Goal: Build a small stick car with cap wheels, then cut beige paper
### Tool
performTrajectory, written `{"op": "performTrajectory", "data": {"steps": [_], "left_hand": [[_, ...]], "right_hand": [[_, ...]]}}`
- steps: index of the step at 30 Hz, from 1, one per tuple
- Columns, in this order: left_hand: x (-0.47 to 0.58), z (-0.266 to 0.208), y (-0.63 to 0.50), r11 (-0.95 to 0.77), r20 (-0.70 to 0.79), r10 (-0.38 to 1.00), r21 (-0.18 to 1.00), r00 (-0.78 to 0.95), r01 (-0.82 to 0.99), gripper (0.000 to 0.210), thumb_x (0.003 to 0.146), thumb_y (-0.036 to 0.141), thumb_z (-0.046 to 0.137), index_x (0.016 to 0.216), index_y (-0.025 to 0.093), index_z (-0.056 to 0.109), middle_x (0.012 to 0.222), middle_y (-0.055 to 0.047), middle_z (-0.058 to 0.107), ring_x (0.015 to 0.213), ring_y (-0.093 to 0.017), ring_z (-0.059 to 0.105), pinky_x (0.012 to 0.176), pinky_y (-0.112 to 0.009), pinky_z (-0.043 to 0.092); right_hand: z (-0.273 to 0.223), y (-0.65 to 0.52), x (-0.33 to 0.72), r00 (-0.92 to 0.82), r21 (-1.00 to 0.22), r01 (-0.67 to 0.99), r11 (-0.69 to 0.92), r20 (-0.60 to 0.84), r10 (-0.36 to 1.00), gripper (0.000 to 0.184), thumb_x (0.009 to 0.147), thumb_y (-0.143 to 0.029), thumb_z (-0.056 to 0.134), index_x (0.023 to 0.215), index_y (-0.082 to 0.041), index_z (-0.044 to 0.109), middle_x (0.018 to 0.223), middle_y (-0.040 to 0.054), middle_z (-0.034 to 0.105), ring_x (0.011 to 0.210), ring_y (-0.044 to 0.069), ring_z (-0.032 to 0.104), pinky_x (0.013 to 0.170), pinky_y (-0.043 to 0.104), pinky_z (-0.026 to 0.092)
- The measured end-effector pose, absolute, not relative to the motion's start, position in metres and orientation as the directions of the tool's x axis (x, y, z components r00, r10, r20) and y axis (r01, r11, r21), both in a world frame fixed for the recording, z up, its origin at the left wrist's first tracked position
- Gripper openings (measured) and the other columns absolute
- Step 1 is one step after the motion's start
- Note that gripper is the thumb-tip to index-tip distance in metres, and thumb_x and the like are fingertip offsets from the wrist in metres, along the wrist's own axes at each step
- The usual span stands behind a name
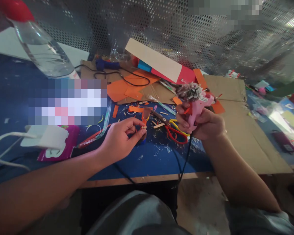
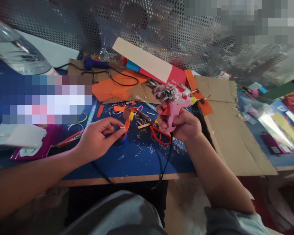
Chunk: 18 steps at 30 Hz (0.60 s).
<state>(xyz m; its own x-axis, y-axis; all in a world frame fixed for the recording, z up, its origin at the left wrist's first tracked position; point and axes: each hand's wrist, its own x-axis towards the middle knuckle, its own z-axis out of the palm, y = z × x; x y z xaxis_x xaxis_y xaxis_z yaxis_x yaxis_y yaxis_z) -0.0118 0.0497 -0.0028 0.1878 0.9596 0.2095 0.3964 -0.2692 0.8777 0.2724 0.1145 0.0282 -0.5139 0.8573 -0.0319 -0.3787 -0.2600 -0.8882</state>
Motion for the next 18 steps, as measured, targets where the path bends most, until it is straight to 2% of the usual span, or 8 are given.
{"op": "performTrajectory", "data": {"steps": [6, 12, 16, 18], "left_hand": [[-0.01, -0.008, 0.052, -0.215, 0.147, 0.97, 0.891, 0.196, 0.4, 0.019, 0.095, 0.04, 0.072, 0.097, 0.021, 0.073, 0.067, 0.001, 0.072, 0.057, -0.014, 0.065, 0.057, -0.025, 0.051], [-0.008, -0.003, 0.051, -0.145, 0.07, 0.967, 0.941, 0.245, 0.304, 0.021, 0.095, 0.04, 0.072, 0.097, 0.019, 0.07, 0.077, -0.003, 0.079, 0.067, -0.016, 0.074, 0.061, -0.025, 0.055], [-0.007, 0.0, 0.051, -0.165, 0.081, 0.965, 0.927, 0.25, 0.337, 0.018, 0.095, 0.037, 0.072, 0.095, 0.019, 0.07, 0.071, 0.0, 0.076, 0.059, -0.013, 0.067, 0.056, -0.023, 0.049], [-0.008, -0.001, 0.051, -0.209, 0.123, 0.962, 0.905, 0.242, 0.37, 0.015, 0.095, 0.034, 0.072, 0.095, 0.02, 0.071, 0.065, 0.003, 0.069, 0.053, -0.01, 0.059, 0.052, -0.022, 0.043]], "right_hand": [[0.012, 0.101, 0.273, -0.692, -0.894, -0.3, -0.334, -0.037, 0.721, 0.033, 0.072, -0.033, 0.078, 0.101, -0.019, 0.07, 0.096, 0.0054, 0.058, 0.061, 0.015, 0.059, 0.039, 0.025, 0.046], [0.006, 0.087, 0.272, -0.651, -0.944, -0.202, -0.261, -0.07, 0.756, 0.024, 0.085, -0.036, 0.083, 0.097, -0.018, 0.073, 0.088, 0.0037, 0.062, 0.059, 0.011, 0.059, 0.048, 0.024, 0.045], [0.001, 0.082, 0.275, -0.623, -0.984, -0.002, -0.18, -0.139, 0.77, 0.026, 0.091, -0.042, 0.083, 0.092, -0.018, 0.073, 0.078, 0.0021, 0.062, 0.06, 0.011, 0.057, 0.051, 0.024, 0.045], [-0.001, 0.08, 0.277, -0.604, -0.986, 0.076, -0.151, -0.166, 0.779, 0.028, 0.09, -0.045, 0.084, 0.099, -0.02, 0.075, 0.077, 0.0018, 0.063, 0.058, 0.012, 0.056, 0.048, 0.024, 0.043]]}}
